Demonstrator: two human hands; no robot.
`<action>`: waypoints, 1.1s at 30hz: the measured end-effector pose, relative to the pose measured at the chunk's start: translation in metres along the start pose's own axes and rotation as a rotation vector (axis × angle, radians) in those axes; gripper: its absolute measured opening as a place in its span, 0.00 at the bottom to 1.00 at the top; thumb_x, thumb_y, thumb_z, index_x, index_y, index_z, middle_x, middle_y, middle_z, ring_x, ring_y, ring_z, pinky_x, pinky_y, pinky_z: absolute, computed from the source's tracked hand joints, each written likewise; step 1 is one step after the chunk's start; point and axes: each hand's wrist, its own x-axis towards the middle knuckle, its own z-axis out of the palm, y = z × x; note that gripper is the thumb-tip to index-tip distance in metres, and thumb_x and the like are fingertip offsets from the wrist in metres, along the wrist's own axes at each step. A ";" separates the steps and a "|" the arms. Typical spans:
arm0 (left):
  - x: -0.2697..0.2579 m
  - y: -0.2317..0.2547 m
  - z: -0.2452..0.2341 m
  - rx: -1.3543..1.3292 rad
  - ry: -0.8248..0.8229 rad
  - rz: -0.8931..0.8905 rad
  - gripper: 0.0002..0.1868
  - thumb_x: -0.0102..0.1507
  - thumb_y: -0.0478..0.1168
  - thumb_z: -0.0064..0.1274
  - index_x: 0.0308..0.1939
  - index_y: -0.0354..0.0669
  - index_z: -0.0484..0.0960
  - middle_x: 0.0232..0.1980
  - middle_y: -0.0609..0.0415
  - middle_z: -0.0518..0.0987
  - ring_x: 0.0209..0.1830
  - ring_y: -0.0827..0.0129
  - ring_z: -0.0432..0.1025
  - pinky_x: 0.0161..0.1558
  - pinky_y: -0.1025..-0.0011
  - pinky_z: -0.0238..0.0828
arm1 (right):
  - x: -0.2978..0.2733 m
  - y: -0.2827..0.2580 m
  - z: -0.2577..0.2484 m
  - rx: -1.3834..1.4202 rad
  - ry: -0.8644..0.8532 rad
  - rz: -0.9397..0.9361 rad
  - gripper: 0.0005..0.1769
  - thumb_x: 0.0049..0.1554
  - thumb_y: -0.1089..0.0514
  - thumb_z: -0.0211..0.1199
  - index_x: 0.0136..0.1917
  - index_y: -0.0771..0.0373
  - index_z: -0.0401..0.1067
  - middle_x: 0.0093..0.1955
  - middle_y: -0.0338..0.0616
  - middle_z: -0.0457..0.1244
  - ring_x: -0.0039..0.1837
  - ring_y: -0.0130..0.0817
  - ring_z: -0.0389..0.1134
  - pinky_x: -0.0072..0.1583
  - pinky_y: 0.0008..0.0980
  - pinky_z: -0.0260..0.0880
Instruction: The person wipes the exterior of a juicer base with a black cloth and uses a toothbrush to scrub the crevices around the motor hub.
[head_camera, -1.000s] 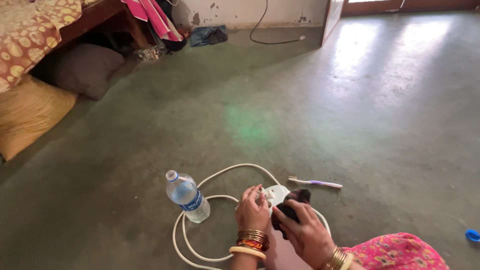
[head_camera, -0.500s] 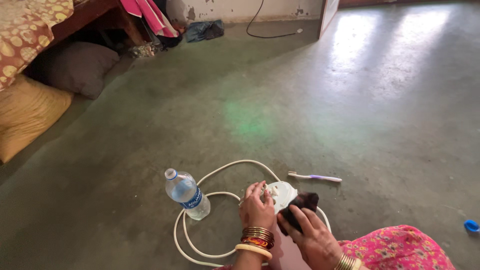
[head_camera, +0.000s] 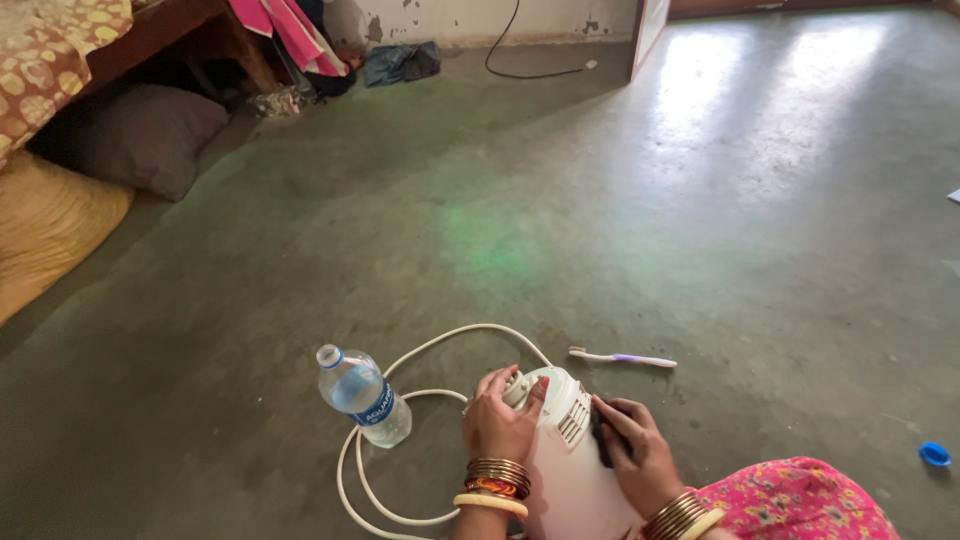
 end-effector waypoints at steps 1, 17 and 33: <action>0.001 -0.002 -0.001 -0.022 0.004 -0.003 0.34 0.53 0.64 0.63 0.52 0.43 0.85 0.57 0.49 0.81 0.54 0.54 0.77 0.55 0.61 0.72 | -0.006 -0.007 0.008 -0.038 0.047 -0.149 0.23 0.56 0.67 0.58 0.65 0.61 0.74 0.64 0.51 0.63 0.65 0.47 0.66 0.65 0.37 0.65; 0.014 -0.035 -0.006 -0.184 -0.024 0.027 0.25 0.53 0.48 0.66 0.52 0.42 0.85 0.56 0.47 0.82 0.53 0.56 0.78 0.54 0.65 0.74 | 0.038 -0.046 0.017 0.033 0.137 -0.006 0.18 0.48 0.67 0.70 0.52 0.63 0.73 0.52 0.49 0.70 0.53 0.44 0.75 0.55 0.35 0.72; 0.011 -0.043 0.001 -0.195 -0.002 0.036 0.22 0.54 0.43 0.63 0.52 0.43 0.84 0.56 0.49 0.82 0.55 0.57 0.78 0.56 0.65 0.74 | 0.011 -0.050 0.015 -0.058 0.006 -0.485 0.12 0.46 0.66 0.71 0.47 0.64 0.79 0.51 0.49 0.69 0.54 0.43 0.72 0.55 0.34 0.72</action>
